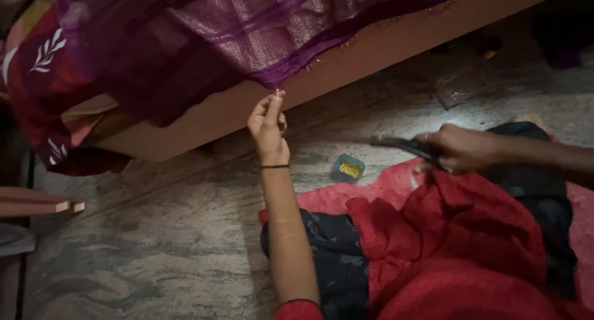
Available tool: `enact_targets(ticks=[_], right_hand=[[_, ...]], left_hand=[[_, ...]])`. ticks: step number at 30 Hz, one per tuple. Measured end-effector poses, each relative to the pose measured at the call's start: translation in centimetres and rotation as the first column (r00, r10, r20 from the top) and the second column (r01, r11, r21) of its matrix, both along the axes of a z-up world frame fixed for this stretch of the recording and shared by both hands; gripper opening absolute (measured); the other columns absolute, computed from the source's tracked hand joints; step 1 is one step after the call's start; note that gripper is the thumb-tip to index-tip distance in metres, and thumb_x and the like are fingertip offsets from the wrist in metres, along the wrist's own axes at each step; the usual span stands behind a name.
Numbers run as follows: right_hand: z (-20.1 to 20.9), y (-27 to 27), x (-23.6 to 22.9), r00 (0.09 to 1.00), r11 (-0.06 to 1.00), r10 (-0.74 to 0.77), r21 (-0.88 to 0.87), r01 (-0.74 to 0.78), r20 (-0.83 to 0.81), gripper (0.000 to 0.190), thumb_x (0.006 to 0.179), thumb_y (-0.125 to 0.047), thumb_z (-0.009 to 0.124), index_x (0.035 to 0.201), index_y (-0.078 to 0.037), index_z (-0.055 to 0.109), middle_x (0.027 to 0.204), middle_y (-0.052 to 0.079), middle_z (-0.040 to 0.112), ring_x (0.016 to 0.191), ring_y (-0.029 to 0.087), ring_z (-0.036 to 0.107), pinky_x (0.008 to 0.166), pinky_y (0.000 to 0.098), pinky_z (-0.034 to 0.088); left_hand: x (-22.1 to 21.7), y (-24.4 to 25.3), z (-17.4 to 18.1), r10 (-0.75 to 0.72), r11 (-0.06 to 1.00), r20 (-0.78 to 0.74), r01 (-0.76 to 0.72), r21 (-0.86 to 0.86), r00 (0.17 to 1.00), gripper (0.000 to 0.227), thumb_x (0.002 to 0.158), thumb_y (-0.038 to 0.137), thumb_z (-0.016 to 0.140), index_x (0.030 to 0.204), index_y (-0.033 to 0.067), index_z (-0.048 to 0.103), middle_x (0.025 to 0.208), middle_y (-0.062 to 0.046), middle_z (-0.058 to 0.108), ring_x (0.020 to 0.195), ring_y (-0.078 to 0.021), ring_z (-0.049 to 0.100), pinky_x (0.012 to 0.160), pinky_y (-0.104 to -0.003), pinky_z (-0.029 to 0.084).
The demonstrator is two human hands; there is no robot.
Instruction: Sewing decorative beads onto the edge of a purple fabric item.
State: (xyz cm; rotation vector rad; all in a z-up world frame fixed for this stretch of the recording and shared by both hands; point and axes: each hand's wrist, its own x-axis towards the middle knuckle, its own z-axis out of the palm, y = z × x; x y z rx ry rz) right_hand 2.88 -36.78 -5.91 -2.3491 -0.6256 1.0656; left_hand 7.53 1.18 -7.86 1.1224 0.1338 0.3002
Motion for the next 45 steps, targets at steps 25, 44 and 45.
enact_targets(ticks=[25,44,45], right_hand=[[4.5,4.4,5.6,0.907,0.995,0.089,-0.067,-0.068,0.412,0.054,0.083,-0.069,0.065,0.087,-0.016,0.059,0.044,0.005,0.053,0.037,0.021,0.057,0.041,0.0407,0.051],[-0.3,-1.1,-4.8,0.973,1.0,0.025,-0.009,-0.028,-0.23,0.046,0.083,-0.051,0.08,0.09,-0.008,0.068,0.053,0.001,0.057,0.047,0.017,0.058,0.046,0.0344,0.044],[-0.8,-1.6,-6.4,0.949,0.995,0.099,0.01,-0.1,-0.301,0.041,0.081,-0.046,0.084,0.091,-0.009,0.068,0.057,0.001,0.062,0.053,0.016,0.063,0.05,0.0346,0.047]], left_hand=[[-3.2,0.2,0.4,0.095,0.963,0.072,-0.11,0.245,0.993,0.014,0.098,0.012,0.07,0.105,-0.0001,0.072,0.092,-0.001,0.069,0.07,-0.0042,0.055,0.062,-0.02,0.046],[-1.9,0.4,-3.5,0.269,0.894,0.02,-0.257,0.367,0.963,0.027,0.093,0.006,0.081,0.12,0.0048,0.075,0.072,0.003,0.048,0.064,-0.0038,0.04,0.057,-0.02,0.033],[-1.9,0.3,-3.7,0.239,0.906,0.038,-0.237,0.352,0.97,0.017,0.095,0.006,0.078,0.111,0.0012,0.075,0.08,0.002,0.06,0.07,-0.0029,0.051,0.065,-0.018,0.041]])
